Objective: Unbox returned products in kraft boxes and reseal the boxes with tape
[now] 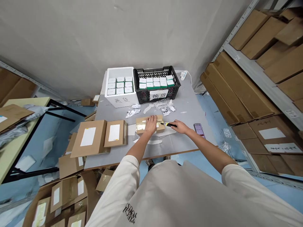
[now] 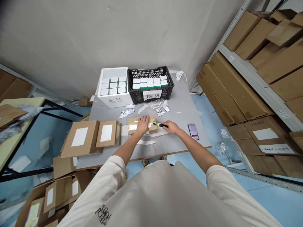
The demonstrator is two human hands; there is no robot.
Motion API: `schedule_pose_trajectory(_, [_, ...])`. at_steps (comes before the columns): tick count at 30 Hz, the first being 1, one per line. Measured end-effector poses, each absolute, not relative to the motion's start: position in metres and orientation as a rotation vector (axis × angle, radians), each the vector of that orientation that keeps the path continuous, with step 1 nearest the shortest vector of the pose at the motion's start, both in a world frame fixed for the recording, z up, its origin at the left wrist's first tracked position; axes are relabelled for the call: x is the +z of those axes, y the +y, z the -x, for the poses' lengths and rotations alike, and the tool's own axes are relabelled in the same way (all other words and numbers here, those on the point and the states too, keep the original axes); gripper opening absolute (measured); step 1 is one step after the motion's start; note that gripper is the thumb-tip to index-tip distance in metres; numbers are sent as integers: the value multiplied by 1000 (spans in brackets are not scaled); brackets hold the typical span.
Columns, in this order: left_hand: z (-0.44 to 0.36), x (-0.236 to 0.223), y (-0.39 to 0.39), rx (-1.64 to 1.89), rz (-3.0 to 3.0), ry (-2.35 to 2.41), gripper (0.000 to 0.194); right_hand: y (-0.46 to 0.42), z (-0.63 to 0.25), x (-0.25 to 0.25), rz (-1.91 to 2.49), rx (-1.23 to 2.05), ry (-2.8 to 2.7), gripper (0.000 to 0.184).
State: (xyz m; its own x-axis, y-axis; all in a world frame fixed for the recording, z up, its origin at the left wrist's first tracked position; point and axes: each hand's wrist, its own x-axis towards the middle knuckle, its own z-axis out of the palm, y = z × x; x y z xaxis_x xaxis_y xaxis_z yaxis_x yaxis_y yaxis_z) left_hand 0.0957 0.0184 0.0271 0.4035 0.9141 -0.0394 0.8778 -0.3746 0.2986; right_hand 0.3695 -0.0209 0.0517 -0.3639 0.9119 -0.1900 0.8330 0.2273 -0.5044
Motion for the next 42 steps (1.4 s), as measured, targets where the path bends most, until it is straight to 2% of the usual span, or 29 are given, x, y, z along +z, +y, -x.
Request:
schedule_pose_trajectory(7, [-94, 24, 14, 222, -2389, 1578, 65, -28, -360, 40, 1697, 807, -2212, 46])
schedule_pose_trajectory(14, [-93, 16, 14, 311, -2457, 1591, 56, -17, -367, 25, 1726, 606, -2249, 46])
schedule_pose_trajectory(19, [-94, 8, 10, 381, -2485, 1624, 53, -4, -404, 15, 1955, 499, -1911, 50])
schedule_pose_trajectory(25, [-96, 4, 7, 415, -2444, 1619, 52, -11, -430, -11, 2295, 627, -1647, 39])
schedule_pose_trajectory(30, [-99, 1, 8, 393, -2428, 1633, 51, -28, -437, -53, 2498, 778, -1404, 38])
schedule_pose_trajectory(36, [-103, -3, 11, 332, -2432, 1665, 52, -40, -445, -97, 2580, 817, -1330, 42])
schedule_pose_trajectory(42, [-104, -4, 13, 284, -2471, 1679, 52, -45, -448, -112, 2563, 786, -1424, 44])
